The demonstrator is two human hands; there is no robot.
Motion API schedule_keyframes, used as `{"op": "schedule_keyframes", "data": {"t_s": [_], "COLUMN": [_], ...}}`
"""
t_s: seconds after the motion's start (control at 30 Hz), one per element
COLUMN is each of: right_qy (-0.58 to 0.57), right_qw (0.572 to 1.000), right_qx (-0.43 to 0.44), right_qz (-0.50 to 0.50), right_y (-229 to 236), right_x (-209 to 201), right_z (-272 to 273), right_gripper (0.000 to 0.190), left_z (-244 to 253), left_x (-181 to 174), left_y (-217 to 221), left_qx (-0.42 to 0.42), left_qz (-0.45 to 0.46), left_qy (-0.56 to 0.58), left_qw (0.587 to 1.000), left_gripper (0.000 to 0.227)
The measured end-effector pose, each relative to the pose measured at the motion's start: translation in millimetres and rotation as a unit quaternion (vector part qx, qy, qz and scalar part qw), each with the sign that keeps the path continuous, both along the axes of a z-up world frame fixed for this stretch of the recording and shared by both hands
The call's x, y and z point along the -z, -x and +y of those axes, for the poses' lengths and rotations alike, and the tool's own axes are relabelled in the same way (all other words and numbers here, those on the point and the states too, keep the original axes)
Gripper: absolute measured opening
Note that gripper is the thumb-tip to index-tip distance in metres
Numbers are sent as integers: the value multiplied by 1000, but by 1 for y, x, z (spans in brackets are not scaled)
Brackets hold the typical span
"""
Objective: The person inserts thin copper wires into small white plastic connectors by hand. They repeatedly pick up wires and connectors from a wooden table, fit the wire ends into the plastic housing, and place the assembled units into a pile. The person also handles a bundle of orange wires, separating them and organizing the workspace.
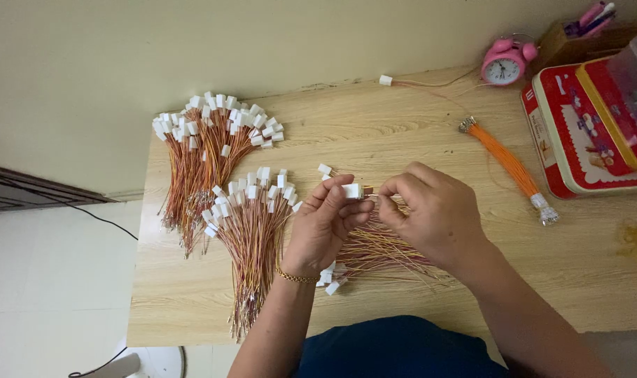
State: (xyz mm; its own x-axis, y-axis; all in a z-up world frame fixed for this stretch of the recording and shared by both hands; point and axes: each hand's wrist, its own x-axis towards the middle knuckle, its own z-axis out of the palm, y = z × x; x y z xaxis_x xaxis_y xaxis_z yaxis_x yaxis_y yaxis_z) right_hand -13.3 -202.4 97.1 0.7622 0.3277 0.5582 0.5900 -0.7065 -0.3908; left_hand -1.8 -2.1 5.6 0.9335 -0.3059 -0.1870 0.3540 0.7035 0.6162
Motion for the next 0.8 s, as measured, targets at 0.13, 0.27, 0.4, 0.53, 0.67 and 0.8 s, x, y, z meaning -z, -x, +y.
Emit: {"op": "schedule_keyframes", "data": {"t_s": [0.13,0.27,0.4,0.53,0.67,0.8], "right_qy": [5,5,-12,-1,-57,-55], "right_qw": [1000,1000,1000,1000,998,997], "right_qx": [17,21,-3,-3,10,4], "right_qz": [-21,-17,16,-11,37,61], "right_y": [2,1,3,-3,2,1], "right_x": [3,2,-4,20,3,7], "right_z": [1,0,4,0,3,-3], "right_gripper": [11,11,9,8,9,9], "left_z": [-1,-2,-2,0,-1,-4], "left_x": [0,4,2,-5,-6,1], "left_y": [0,-1,-2,-1,-1,-1], "left_qx": [-5,-13,-21,-30,-29,-17], "left_qz": [-4,-9,-13,-15,-7,-7], "left_qy": [-20,-36,-28,-39,-31,-39], "left_qw": [1000,999,999,999,999,999], "left_gripper": [36,34,35,31,32,35]}}
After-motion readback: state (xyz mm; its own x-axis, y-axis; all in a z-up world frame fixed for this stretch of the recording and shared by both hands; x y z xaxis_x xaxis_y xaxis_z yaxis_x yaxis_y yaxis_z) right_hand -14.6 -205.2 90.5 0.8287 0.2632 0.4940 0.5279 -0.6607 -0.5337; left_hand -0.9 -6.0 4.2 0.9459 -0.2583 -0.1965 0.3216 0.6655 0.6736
